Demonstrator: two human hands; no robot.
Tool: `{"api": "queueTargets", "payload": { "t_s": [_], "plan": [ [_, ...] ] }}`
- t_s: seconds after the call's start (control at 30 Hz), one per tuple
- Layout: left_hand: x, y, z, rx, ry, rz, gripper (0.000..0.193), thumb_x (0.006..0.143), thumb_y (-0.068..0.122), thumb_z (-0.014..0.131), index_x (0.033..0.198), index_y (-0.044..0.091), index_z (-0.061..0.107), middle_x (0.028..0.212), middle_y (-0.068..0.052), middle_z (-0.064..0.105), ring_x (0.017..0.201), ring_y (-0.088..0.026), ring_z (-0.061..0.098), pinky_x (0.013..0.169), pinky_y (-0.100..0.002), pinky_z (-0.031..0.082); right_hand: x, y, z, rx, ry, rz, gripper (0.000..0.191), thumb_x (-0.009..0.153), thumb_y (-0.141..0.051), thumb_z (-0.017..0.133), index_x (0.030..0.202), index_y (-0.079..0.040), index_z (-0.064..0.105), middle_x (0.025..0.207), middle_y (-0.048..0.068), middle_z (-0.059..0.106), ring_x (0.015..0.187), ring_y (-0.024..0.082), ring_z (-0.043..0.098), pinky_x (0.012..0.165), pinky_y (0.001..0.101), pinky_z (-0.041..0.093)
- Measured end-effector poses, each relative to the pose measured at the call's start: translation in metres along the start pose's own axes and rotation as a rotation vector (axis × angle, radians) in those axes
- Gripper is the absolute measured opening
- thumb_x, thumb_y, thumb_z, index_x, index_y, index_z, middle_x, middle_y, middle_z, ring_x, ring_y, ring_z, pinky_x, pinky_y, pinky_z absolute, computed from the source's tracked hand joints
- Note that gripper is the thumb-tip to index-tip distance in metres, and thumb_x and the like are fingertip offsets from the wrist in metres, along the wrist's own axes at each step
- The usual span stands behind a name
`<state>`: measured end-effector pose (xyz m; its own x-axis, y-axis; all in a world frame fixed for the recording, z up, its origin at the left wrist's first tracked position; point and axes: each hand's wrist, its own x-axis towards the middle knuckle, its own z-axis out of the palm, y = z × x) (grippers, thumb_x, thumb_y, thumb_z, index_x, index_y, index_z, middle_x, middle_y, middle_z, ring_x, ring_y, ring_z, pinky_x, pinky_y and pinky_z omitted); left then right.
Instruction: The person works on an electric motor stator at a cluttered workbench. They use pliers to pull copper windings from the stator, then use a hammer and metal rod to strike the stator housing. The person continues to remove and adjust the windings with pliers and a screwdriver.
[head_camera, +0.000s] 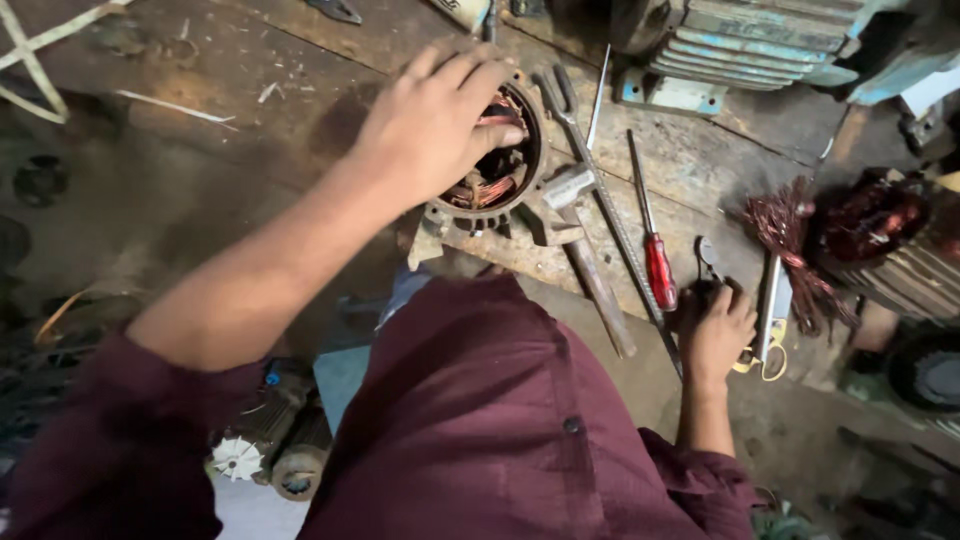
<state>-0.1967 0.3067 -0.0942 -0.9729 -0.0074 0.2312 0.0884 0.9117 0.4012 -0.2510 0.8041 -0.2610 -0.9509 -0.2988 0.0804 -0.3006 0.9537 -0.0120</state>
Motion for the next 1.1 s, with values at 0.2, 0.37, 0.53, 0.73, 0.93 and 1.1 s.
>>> {"api": "queueTargets", "payload": {
  "t_s": [0.2, 0.37, 0.53, 0.73, 0.93, 1.1],
  "plan": [
    [0.005, 0.001, -0.031, -0.254, -0.014, -0.054, 0.062, 0.093, 0.042, 0.073, 0.139, 0.004, 0.055, 0.143, -0.020, 0.058, 0.129, -0.042, 0.055, 0.108, -0.049, 0.044, 0.012, 0.005, -0.007, 0.185, -0.023, -0.023, 0.030, 0.112, -0.027, 0.063, 0.114, 0.002, 0.058, 0.113, 0.025, 0.063, 0.105, 0.043, 0.060, 0.088, 0.0523, 0.048],
    [-0.033, -0.005, -0.065, -0.455, 0.254, -0.298, 0.044, 0.112, 0.036, 0.057, 0.142, 0.004, 0.052, 0.147, -0.019, 0.052, 0.139, -0.038, 0.051, 0.115, -0.044, 0.042, -0.001, -0.028, -0.070, 1.200, -0.232, 0.572, 0.028, 0.116, -0.028, 0.058, 0.103, -0.004, 0.056, 0.094, 0.006, 0.065, 0.083, 0.015, 0.057, 0.069, 0.0316, 0.042],
    [-0.053, -0.002, -0.033, -0.206, 0.179, -0.203, 0.025, 0.112, 0.031, 0.060, 0.118, 0.008, 0.069, 0.146, -0.016, 0.051, 0.139, -0.037, 0.049, 0.118, -0.051, 0.041, -0.012, -0.110, -0.158, 1.287, -0.299, 0.394, 0.026, 0.107, -0.020, 0.062, 0.125, -0.001, 0.065, 0.108, 0.005, 0.069, 0.095, 0.011, 0.062, 0.086, 0.0247, 0.049],
    [-0.048, 0.010, -0.006, -0.271, 0.312, -0.207, 0.023, 0.113, 0.022, 0.057, 0.112, 0.000, 0.065, 0.145, -0.019, 0.046, 0.135, -0.038, 0.045, 0.117, -0.054, 0.040, 0.006, -0.230, -0.235, 0.606, -0.175, -0.252, 0.030, 0.103, -0.018, 0.066, 0.128, -0.001, 0.064, 0.101, 0.011, 0.072, 0.083, 0.023, 0.070, 0.074, 0.0359, 0.055],
    [-0.045, 0.007, -0.007, -0.398, 0.389, -0.143, 0.021, 0.106, 0.017, 0.059, 0.103, -0.001, 0.068, 0.136, -0.017, 0.049, 0.131, -0.038, 0.043, 0.114, -0.052, 0.034, 0.038, -0.315, -0.277, 0.394, -0.046, -0.383, 0.018, 0.099, -0.009, 0.070, 0.117, -0.005, 0.069, 0.092, 0.013, 0.068, 0.077, 0.033, 0.067, 0.066, 0.0416, 0.053],
    [-0.047, -0.006, -0.007, -0.445, 0.406, -0.039, 0.018, 0.107, 0.017, 0.061, 0.103, 0.002, 0.070, 0.132, -0.013, 0.054, 0.132, -0.034, 0.046, 0.116, -0.051, 0.034, 0.058, -0.337, -0.291, 0.301, -0.147, -0.390, 0.012, 0.099, -0.012, 0.070, 0.109, -0.004, 0.070, 0.090, 0.015, 0.070, 0.072, 0.035, 0.068, 0.060, 0.0428, 0.053]
  ]
}}
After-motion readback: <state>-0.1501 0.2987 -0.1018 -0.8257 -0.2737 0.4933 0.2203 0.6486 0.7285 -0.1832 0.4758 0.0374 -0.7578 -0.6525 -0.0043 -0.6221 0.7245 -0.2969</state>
